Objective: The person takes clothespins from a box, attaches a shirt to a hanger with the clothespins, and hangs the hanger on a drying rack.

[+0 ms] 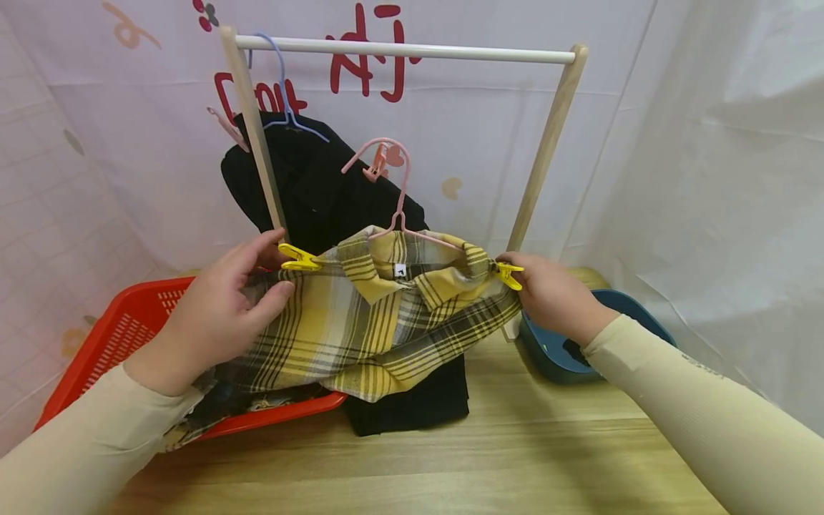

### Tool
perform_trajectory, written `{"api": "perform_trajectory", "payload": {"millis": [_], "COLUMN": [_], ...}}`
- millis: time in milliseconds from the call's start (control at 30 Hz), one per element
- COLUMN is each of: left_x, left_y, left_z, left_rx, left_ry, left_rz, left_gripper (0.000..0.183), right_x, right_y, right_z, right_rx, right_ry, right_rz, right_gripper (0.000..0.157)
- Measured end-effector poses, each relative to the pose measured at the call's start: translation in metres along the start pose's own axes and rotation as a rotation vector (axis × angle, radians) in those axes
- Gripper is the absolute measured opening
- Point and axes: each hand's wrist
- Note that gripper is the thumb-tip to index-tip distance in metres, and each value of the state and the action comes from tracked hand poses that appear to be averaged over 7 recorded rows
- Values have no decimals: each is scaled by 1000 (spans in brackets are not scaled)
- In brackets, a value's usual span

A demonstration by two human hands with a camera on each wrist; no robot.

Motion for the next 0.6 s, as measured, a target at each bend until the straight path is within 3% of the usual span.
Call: {"api": "perform_trajectory", "payload": {"millis": [200,367,467,600], "left_x": [19,33,41,46], "left_y": [5,14,23,40], "left_z": [-17,-50,-78,-120], "left_rx": [86,162,265,345], "left_ry": [-59,-145,-227,-356], "left_rz": [-42,-85,-235,-552], "left_gripper": [58,52,57,73], "right_x": [9,14,16,17], "right_y": [1,3,4,6], "right_z": [2,3,4,6], "right_rx": [-12,-11,-14,-18], "right_ry": [27,51,56,60], "right_rz": [53,88,100,107], "right_gripper": [30,31,31,31]}}
Point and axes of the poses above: each hand's wrist, its own y-axis away from the middle knuckle, its own x-axis out of the back of the hand, z = x × y, and after that the axes turned 9 degrees about -y, right-handed
